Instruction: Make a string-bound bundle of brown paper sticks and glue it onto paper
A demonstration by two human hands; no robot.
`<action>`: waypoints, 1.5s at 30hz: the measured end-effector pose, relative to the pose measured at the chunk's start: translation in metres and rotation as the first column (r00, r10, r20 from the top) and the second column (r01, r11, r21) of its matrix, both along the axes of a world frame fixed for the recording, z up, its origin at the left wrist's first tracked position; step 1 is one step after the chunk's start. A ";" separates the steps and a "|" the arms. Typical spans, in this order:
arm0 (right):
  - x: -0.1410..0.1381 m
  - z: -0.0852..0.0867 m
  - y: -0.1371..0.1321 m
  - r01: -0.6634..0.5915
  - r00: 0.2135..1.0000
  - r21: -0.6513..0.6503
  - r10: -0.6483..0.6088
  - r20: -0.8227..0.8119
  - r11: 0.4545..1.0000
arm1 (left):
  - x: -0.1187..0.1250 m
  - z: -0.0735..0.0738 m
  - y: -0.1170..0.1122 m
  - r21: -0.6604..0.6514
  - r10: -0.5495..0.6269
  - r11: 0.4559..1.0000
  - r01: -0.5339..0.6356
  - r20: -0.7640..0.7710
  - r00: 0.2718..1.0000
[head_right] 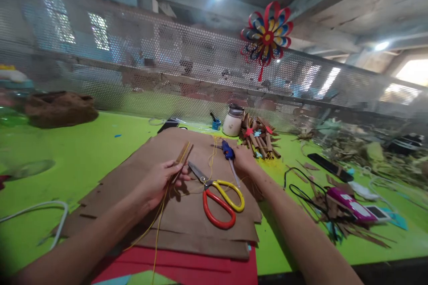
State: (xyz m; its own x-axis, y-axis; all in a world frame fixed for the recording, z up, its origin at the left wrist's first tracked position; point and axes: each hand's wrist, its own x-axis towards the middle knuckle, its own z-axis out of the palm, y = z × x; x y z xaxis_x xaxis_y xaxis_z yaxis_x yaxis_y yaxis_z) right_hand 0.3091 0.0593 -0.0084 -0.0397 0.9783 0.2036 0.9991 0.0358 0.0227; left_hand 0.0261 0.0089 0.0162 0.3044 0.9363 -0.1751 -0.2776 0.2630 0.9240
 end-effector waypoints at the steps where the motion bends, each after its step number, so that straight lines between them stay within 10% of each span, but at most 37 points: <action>1: 0.001 -0.003 0.003 -0.002 1.000 0.009 0.002 0.009 1.000 | 0.000 0.000 0.000 0.009 -0.001 1.000 0.001 -0.003 1.000; 14: 0.041 0.001 0.020 -0.108 0.987 0.095 0.119 -0.112 0.990 | 0.001 -0.007 0.003 -0.003 0.010 1.000 -0.009 0.027 1.000; 24: 0.052 0.034 -0.022 -0.222 0.899 0.034 0.218 -0.381 0.975 | 0.002 -0.006 0.003 -0.006 0.004 1.000 -0.004 0.009 1.000; 28: 0.046 0.036 -0.036 -0.197 0.689 0.100 0.211 -0.694 0.975 | 0.003 -0.004 0.001 -0.031 -0.003 1.000 0.004 0.040 0.999; 34: -0.013 0.038 -0.078 -0.282 0.167 0.083 0.134 -0.977 0.956 | 0.005 -0.009 0.000 -0.049 -0.015 0.999 0.019 0.079 0.997; 45: -0.060 0.034 -0.105 -0.301 0.398 -0.017 0.109 -0.911 0.953 | 0.009 -0.009 -0.008 -0.065 -0.088 0.994 0.088 0.017 0.996</action>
